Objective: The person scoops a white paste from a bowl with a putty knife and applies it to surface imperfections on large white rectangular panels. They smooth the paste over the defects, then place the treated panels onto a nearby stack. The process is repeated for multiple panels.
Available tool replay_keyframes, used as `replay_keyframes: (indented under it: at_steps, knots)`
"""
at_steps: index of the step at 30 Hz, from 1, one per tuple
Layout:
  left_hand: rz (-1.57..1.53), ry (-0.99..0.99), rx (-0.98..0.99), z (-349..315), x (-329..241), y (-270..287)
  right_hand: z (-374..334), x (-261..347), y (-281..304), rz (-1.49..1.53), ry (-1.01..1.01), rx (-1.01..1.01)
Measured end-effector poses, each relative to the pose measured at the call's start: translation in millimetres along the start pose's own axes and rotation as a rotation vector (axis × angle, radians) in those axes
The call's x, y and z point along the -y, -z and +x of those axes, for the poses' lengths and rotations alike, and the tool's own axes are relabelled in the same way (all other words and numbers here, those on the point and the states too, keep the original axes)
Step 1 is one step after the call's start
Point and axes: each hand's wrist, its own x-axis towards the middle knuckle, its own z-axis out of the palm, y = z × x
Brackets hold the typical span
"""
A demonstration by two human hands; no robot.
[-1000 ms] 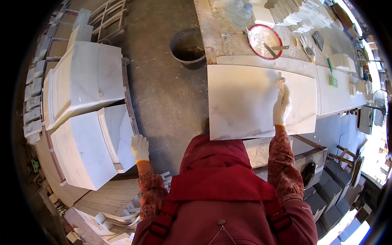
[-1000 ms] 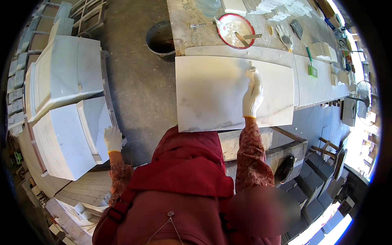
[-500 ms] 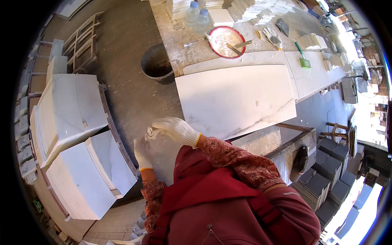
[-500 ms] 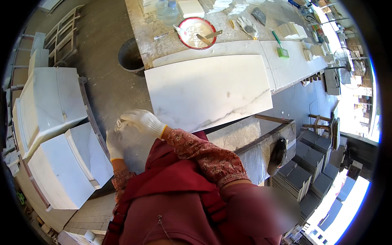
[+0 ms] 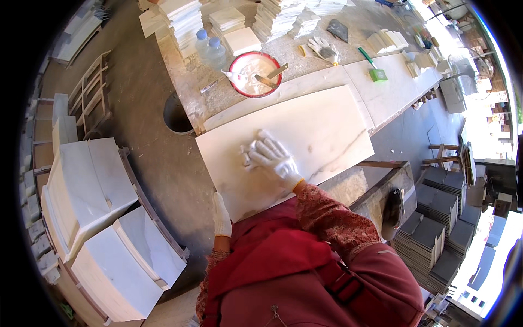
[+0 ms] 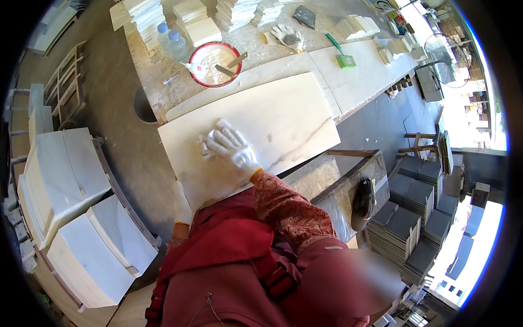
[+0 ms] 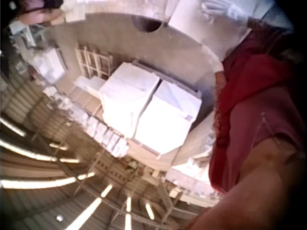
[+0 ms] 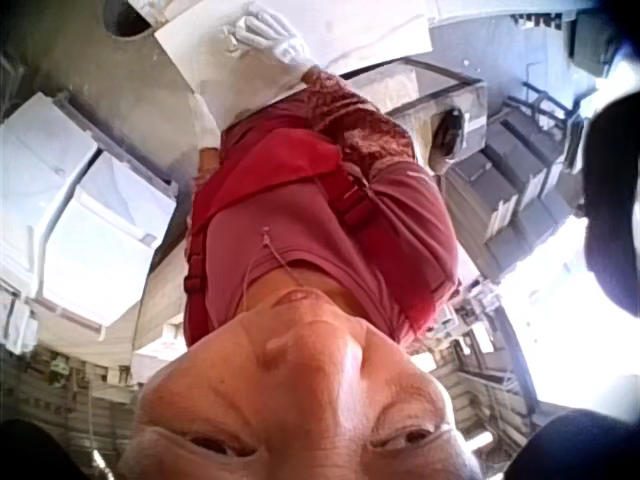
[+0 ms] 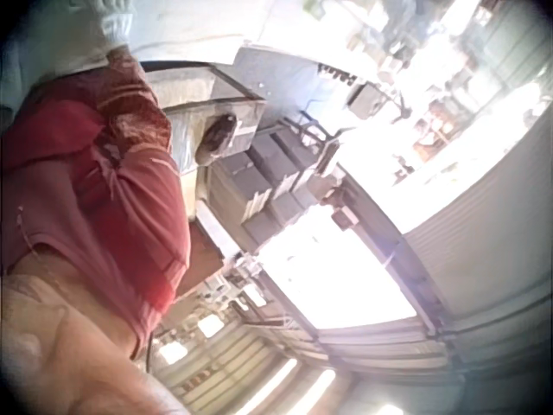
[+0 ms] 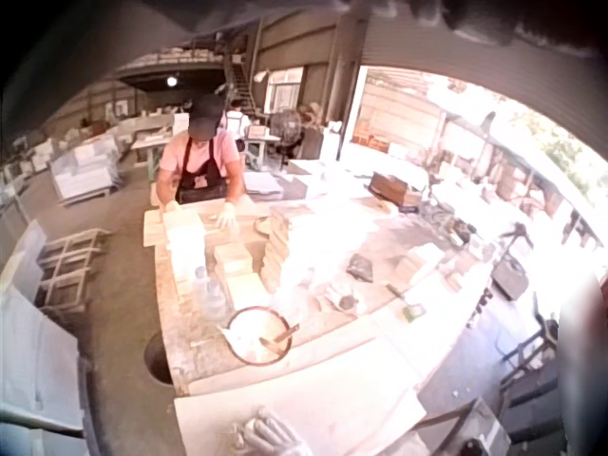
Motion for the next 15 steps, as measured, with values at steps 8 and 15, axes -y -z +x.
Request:
replay_keyframes:
  at_steps: [8, 15]
  knots:
    - [0.518, -0.328, -0.116, 24, 30, 1, 2, -306, 68, -0.347, -0.479, -0.227]
    - [0.384, -0.257, -0.183, -8, 12, -27, -14, -180, 38, -0.272, -0.346, -0.017]
